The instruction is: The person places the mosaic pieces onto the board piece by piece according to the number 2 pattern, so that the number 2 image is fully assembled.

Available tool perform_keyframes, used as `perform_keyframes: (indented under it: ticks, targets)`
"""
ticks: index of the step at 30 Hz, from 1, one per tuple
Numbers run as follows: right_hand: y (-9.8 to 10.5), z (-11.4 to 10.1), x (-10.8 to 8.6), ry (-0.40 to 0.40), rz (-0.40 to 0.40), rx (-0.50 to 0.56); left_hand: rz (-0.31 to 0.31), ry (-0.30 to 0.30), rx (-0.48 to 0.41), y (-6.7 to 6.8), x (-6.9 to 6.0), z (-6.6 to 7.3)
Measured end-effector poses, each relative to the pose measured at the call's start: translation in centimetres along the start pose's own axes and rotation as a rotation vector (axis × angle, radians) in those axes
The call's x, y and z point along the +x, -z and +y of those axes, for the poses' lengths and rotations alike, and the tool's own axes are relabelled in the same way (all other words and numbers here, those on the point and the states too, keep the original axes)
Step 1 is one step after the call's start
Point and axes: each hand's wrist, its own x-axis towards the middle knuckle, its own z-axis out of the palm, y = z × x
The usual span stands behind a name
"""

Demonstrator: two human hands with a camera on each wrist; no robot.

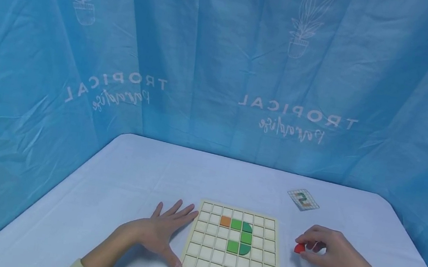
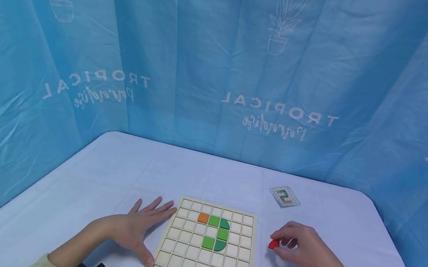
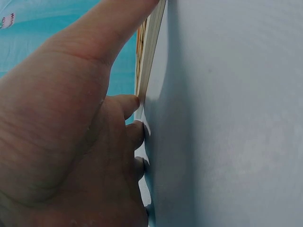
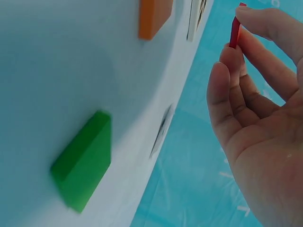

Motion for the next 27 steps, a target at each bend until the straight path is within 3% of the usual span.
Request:
perform_keyframes:
  ticks: [10, 15, 27]
  targets:
    - [-0.9, -1.2, 1.5, 0.078, -0.038, 0.016, 0.004, -0.030, 0.001, 0.0, -0.1, -0.1]
    - [-1.3, -1.8, 2.0, 0.162, -0.055, 0.041, 0.009, -0.037, -0.002, -0.1, -0.1, -0.2]
    - [-2.3, -3.3, 3.6, 0.223, -0.075, 0.037, 0.012, -0.025, 0.004, 0.0, -0.1, -0.1]
